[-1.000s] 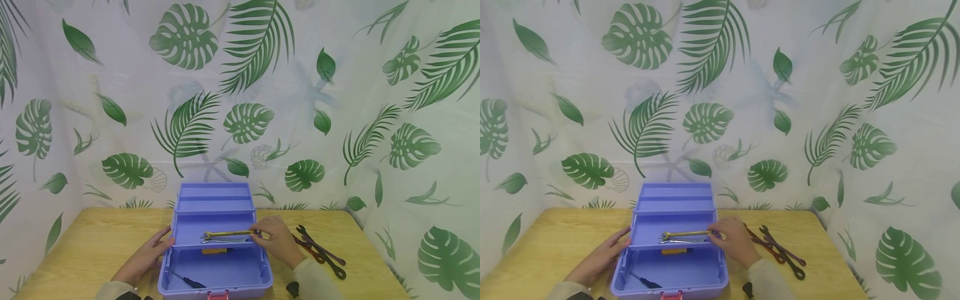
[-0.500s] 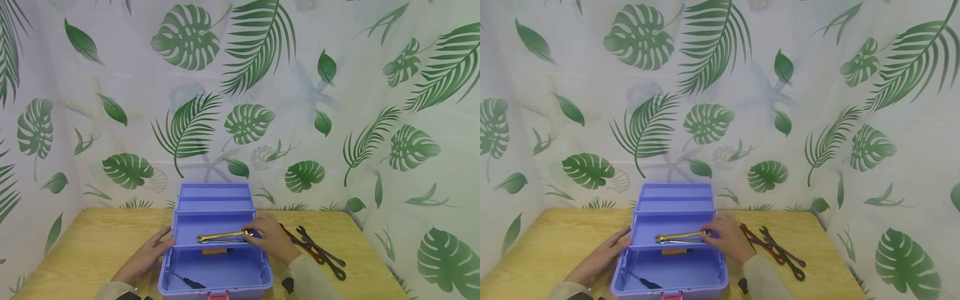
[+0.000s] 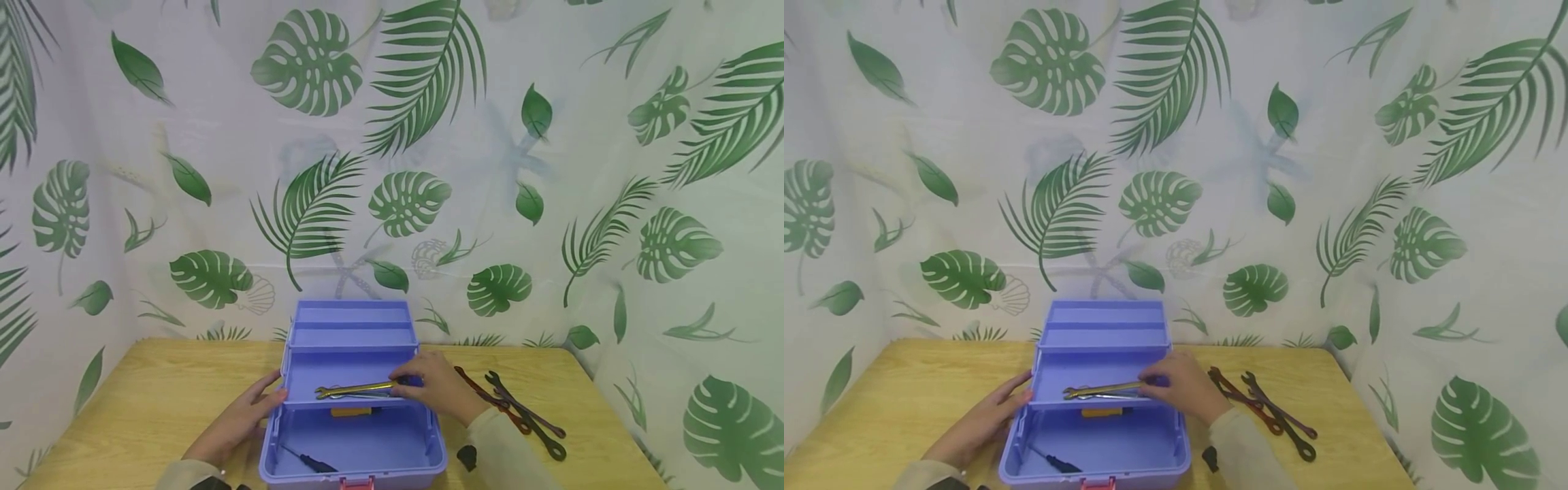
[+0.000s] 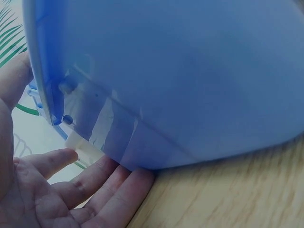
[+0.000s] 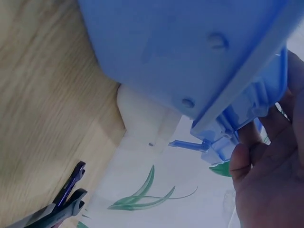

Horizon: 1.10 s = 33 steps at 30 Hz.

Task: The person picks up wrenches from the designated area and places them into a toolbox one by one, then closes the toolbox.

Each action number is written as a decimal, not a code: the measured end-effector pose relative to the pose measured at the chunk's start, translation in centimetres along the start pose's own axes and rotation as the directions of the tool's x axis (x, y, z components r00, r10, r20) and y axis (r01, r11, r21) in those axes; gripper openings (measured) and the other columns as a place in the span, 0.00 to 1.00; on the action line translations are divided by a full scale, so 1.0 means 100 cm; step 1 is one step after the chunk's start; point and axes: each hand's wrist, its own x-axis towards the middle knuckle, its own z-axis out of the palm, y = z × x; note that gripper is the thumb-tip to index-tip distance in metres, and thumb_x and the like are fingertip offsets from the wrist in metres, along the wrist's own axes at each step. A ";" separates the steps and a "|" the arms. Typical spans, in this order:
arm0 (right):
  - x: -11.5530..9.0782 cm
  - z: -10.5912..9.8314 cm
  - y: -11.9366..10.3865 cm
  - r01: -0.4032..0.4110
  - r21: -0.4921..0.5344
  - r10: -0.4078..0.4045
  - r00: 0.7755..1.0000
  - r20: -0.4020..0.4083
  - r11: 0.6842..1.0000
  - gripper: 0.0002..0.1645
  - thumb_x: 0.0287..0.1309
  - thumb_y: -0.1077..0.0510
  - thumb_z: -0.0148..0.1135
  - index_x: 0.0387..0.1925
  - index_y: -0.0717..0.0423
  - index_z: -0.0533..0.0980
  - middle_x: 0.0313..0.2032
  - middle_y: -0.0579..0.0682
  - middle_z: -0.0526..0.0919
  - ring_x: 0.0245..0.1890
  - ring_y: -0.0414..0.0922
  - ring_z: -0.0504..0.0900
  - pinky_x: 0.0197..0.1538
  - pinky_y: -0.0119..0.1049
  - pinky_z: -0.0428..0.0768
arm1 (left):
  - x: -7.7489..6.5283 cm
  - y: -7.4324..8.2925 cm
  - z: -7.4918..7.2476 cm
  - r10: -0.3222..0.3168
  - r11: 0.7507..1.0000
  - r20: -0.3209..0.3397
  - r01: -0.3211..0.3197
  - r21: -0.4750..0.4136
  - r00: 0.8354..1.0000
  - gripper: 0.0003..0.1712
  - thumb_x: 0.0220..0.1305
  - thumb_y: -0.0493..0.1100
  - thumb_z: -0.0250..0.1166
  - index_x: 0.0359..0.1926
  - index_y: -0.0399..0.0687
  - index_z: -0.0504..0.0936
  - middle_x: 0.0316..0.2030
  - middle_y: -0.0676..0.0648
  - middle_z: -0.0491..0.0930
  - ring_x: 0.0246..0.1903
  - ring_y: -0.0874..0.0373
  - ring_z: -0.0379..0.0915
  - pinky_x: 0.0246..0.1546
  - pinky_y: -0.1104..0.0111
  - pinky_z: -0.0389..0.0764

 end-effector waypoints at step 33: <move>-0.072 -0.024 0.059 0.108 -0.286 -0.214 0.904 -0.371 0.952 0.18 0.47 0.60 0.82 0.41 0.51 0.85 0.49 0.51 0.85 0.50 0.53 0.84 0.52 0.53 0.84 | 0.000 0.000 0.001 0.013 1.000 -0.012 -0.013 0.028 1.000 0.45 0.76 0.56 0.59 0.81 0.41 0.51 0.65 0.25 0.71 0.61 0.33 0.75 0.51 0.46 0.86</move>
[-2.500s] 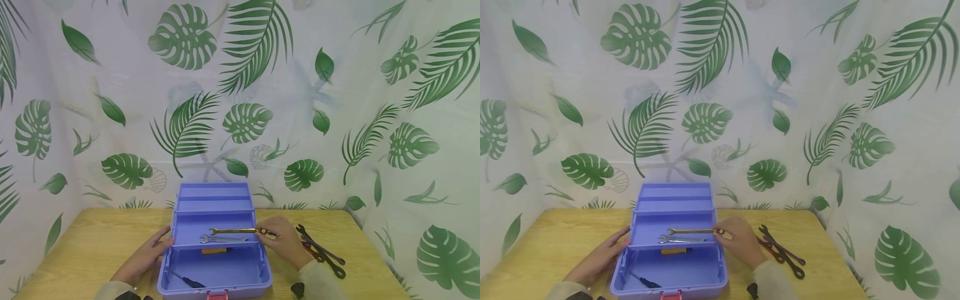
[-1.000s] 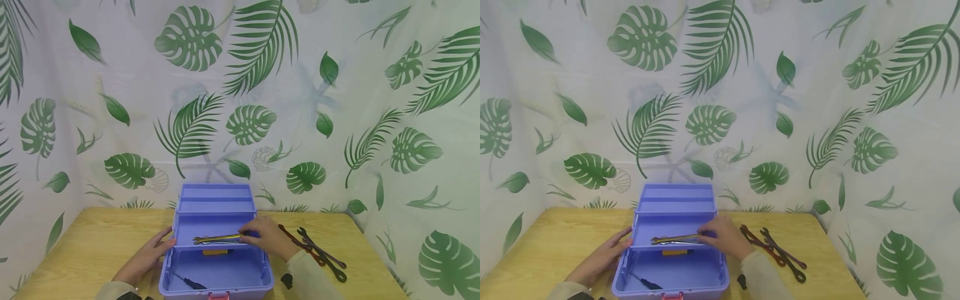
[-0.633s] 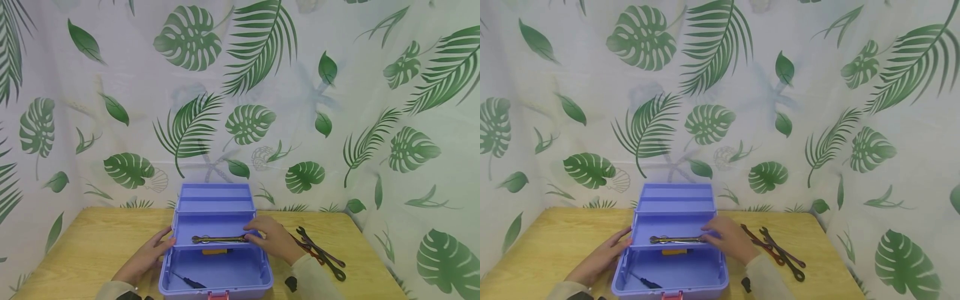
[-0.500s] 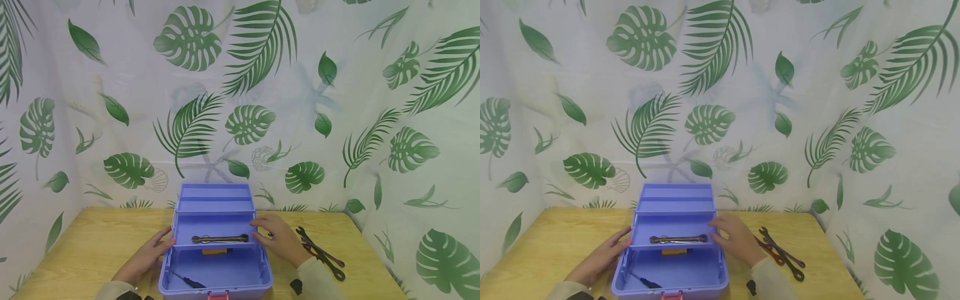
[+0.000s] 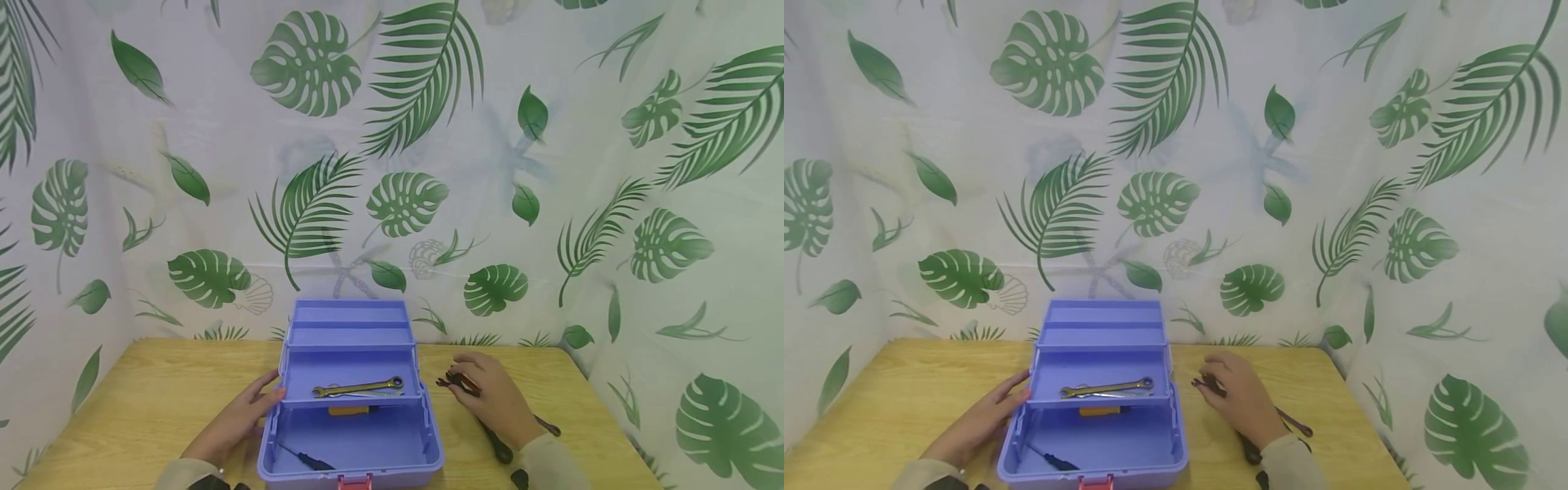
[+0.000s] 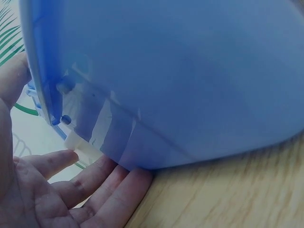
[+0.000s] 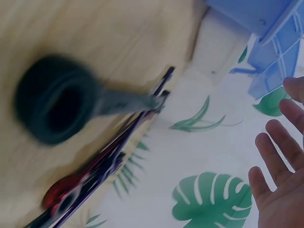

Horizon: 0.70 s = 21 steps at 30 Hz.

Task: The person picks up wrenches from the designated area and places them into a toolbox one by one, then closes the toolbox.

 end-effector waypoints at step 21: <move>-0.049 -0.026 0.047 -0.018 -0.140 0.029 0.997 0.076 0.990 0.14 0.42 0.59 0.84 0.29 0.51 0.84 0.41 0.53 0.86 0.42 0.52 0.84 0.45 0.55 0.83 | 0.001 -0.003 0.000 -0.007 1.000 -0.005 0.007 -0.002 1.000 0.43 0.77 0.55 0.57 0.79 0.36 0.52 0.66 0.23 0.70 0.61 0.35 0.76 0.51 0.49 0.86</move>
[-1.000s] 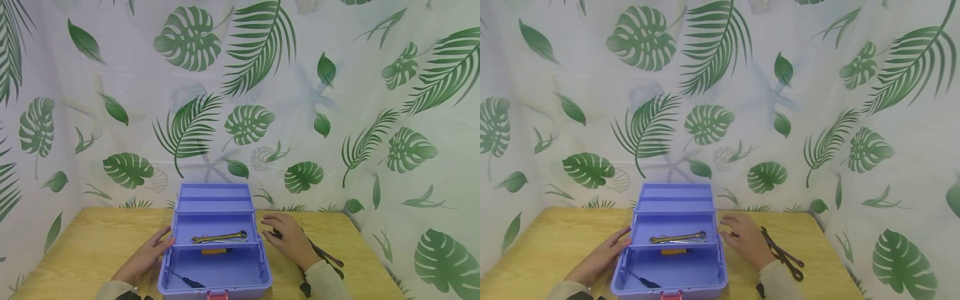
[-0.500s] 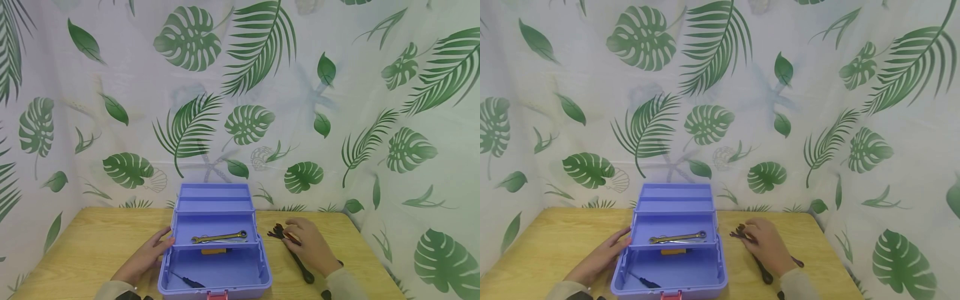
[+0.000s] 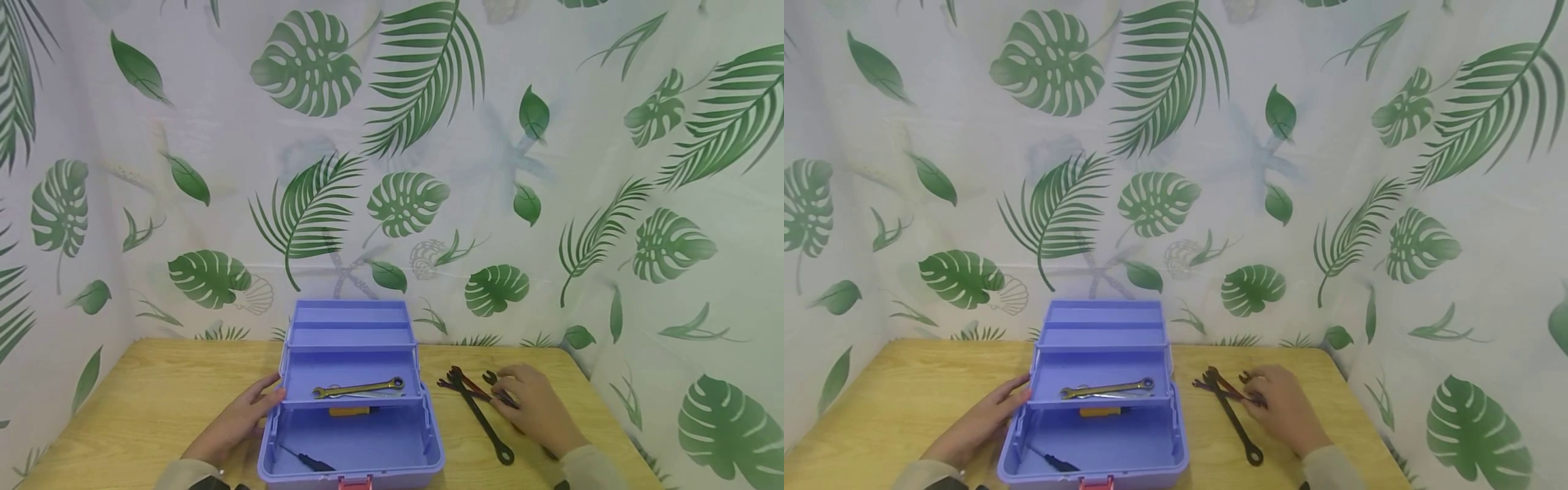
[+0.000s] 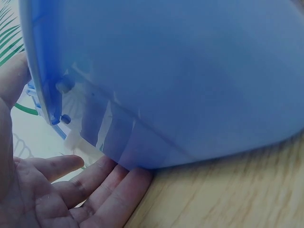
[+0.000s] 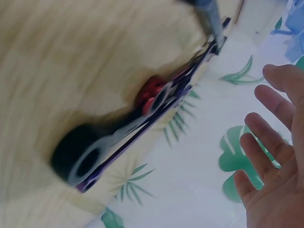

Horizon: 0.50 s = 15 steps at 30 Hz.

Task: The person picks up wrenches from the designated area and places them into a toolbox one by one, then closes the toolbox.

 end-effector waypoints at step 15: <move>-0.022 -0.017 0.009 -0.292 -0.038 0.292 0.917 0.271 0.956 0.09 0.53 0.57 0.79 0.33 0.46 0.84 0.38 0.42 0.83 0.37 0.46 0.84 0.39 0.43 0.85 | 0.000 -0.003 -0.001 0.030 0.999 0.011 -0.030 0.015 0.999 0.43 0.78 0.55 0.57 0.79 0.33 0.52 0.64 0.23 0.71 0.57 0.38 0.79 0.50 0.51 0.86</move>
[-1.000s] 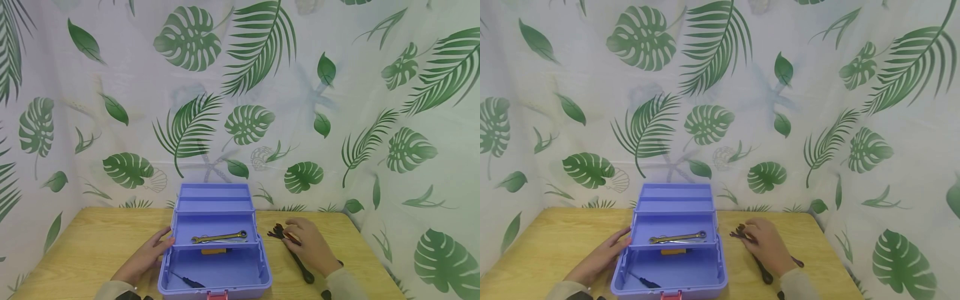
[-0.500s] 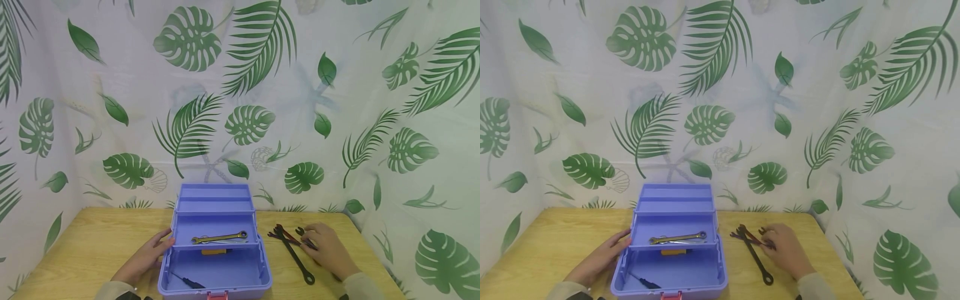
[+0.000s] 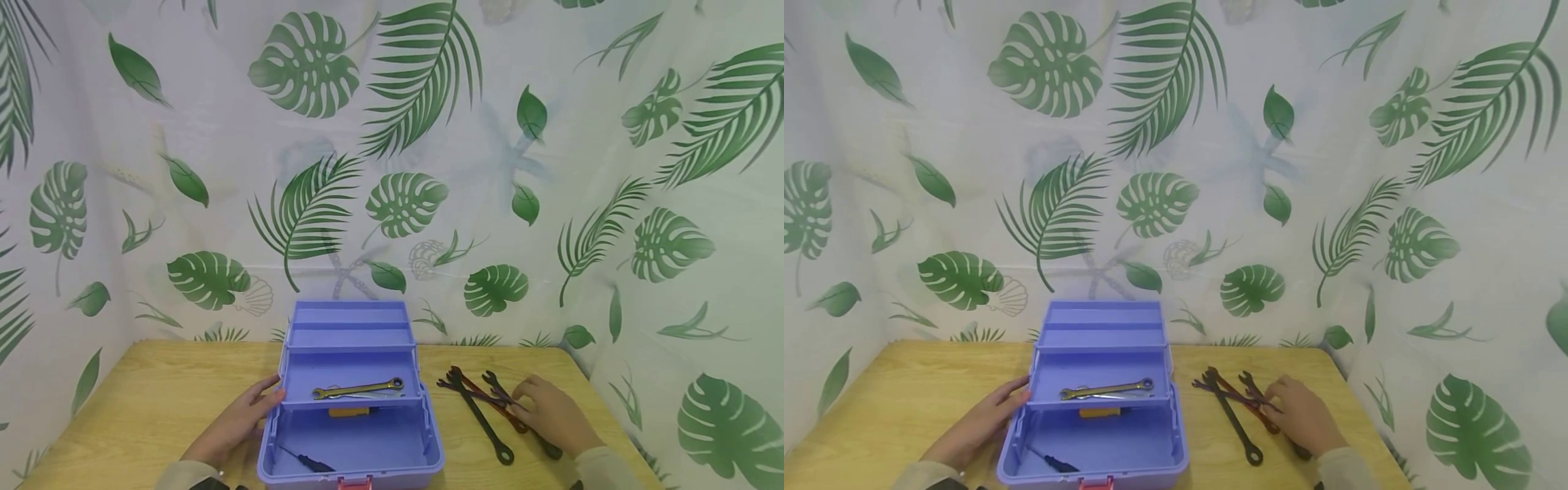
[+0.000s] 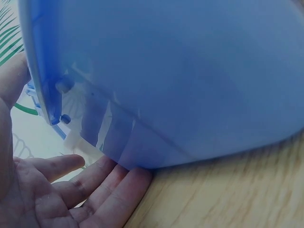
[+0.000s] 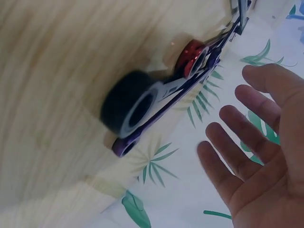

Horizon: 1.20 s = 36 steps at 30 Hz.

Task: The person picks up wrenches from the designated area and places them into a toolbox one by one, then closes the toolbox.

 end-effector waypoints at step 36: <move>-0.023 -0.005 0.041 -0.272 0.032 0.252 0.925 0.286 0.962 0.11 0.54 0.52 0.78 0.34 0.53 0.84 0.38 0.48 0.79 0.39 0.47 0.80 0.49 0.53 0.84 | 0.002 -0.002 0.000 -0.011 1.000 -0.005 0.011 -0.001 1.000 0.43 0.78 0.55 0.56 0.79 0.34 0.51 0.65 0.23 0.71 0.57 0.39 0.79 0.51 0.50 0.86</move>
